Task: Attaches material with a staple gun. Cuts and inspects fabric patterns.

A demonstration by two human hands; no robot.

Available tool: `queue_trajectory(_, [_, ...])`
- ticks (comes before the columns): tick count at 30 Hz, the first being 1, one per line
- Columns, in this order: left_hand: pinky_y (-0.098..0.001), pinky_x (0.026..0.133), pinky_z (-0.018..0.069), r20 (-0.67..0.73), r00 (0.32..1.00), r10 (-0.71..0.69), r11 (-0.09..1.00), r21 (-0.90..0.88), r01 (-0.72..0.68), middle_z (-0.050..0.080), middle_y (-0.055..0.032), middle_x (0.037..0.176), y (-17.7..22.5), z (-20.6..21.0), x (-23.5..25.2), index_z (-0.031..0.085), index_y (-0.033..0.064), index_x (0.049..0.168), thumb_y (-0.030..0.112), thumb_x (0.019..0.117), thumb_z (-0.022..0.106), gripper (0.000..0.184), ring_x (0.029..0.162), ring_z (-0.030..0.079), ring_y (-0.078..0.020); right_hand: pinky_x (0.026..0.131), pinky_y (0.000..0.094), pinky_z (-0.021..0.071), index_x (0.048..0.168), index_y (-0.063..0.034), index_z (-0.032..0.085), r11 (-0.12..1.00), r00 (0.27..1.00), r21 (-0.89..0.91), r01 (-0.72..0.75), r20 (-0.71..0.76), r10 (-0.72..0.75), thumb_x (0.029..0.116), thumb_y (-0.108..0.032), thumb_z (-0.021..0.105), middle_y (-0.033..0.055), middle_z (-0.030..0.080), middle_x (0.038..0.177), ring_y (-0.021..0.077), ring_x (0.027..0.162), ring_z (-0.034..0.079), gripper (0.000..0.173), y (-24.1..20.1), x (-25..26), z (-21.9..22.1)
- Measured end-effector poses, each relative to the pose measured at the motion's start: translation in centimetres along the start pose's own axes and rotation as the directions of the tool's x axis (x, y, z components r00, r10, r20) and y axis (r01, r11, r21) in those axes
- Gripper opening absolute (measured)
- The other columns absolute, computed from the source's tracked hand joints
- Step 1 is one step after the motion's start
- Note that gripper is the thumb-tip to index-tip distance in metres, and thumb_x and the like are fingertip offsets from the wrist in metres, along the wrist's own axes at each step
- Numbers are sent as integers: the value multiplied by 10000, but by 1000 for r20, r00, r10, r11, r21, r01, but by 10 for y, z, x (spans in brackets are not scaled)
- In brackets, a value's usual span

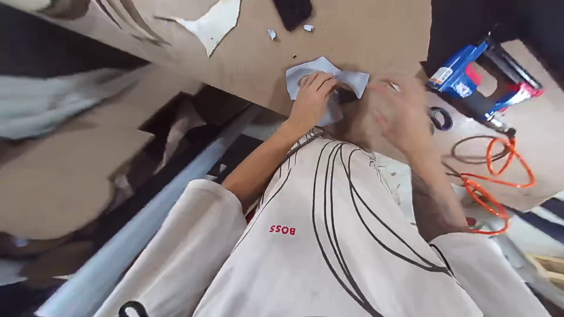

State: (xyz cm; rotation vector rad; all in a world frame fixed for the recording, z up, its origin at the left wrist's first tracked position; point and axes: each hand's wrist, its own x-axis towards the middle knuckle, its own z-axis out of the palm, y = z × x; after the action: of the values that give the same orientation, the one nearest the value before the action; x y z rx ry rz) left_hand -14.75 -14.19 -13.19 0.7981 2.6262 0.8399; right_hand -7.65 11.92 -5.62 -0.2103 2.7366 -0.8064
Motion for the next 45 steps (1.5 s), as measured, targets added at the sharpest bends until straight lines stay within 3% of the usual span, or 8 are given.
queue_trajectory(4, [-454, 1124, 464, -34, 999, -7, 1000, -10, 6, 697, -115, 1287, 0, 1, -2, 742, 43, 1174, 6, 982, 549, 274, 1285, 607, -293, 1000, 662, 410, 1218, -93, 685, 954, 954, -35, 297, 52, -295, 928, -15, 628, 191, 631, 1262, 426, 1248, 553, 306, -16, 61, 64])
queue_trajectory(14, [-438, 962, 535, -24, 989, 148, 981, 129, -144, 655, -11, 1397, -9, 2, 1, 764, 192, 1210, 34, 996, 569, 330, 1133, 659, -265, 949, 465, 552, 979, 12, 678, 953, 949, 129, 275, -194, -248, 981, 46, 506, 174, 707, 1080, 342, 1097, 668, 175, 6, 51, 80])
queue_trajectory(20, [-443, 977, 529, 40, 989, 141, 983, 114, -145, 681, 23, 1360, -14, -3, 4, 741, 207, 1254, 158, 1029, 559, 294, 1148, 656, -243, 904, 449, 575, 1336, -56, 605, 943, 996, 332, 13, -91, 18, 912, -120, 717, 169, 640, 1247, 283, 1048, 664, 443, -4, 40, 71])
queue_trajectory(23, [-438, 984, 533, 60, 992, 115, 987, 109, -121, 677, 39, 1364, -11, -7, 7, 737, 182, 1248, 225, 1024, 570, 283, 1163, 655, -228, 1018, 530, 528, 1218, -60, 696, 974, 999, 225, 4, -39, 5, 868, -90, 746, 203, 615, 1278, 375, 1212, 598, 355, -6, 48, 78])
queue_trajectory(30, [-485, 941, 542, 168, 974, 152, 966, 185, -182, 638, 17, 1417, -13, -13, 9, 694, 180, 1302, 308, 897, 689, 425, 1185, 634, -275, 907, 424, 580, 1008, -9, 685, 949, 976, 317, -7, -203, 75, 969, -7, 595, 152, 683, 1077, 265, 999, 688, 98, -13, 48, 80])
queue_trajectory(34, [-533, 907, 552, 213, 970, 120, 951, 255, -174, 621, -9, 1427, -2, -12, 13, 700, 148, 1246, 419, 887, 721, 450, 1218, 607, -326, 858, 369, 605, 1132, -11, 659, 907, 922, 403, -121, -293, 253, 934, -60, 648, 134, 693, 1066, 206, 948, 696, 205, -19, 35, 83])
queue_trajectory(41, [-617, 1244, 148, 224, 955, 194, 971, 92, -219, 489, -3, 1570, 2, 6, 21, 776, 93, 1030, 185, 928, 671, 173, 1505, 352, -278, 986, 455, 558, 1207, -19, 711, 939, 940, 320, -122, -266, 213, 842, 4, 756, 175, 672, 1250, 312, 1128, 672, 369, -26, 14, 95])
queue_trajectory(45, [-585, 1233, 206, 241, 952, 189, 982, -35, -186, 614, -16, 1413, 2, 2, 27, 775, 109, 1022, 101, 949, 619, 172, 1414, 459, -262, 1003, 453, 547, 1213, -25, 709, 963, 944, 259, -72, -294, 150, 861, -108, 783, 172, 654, 1259, 317, 1165, 645, 370, -21, 17, 109])
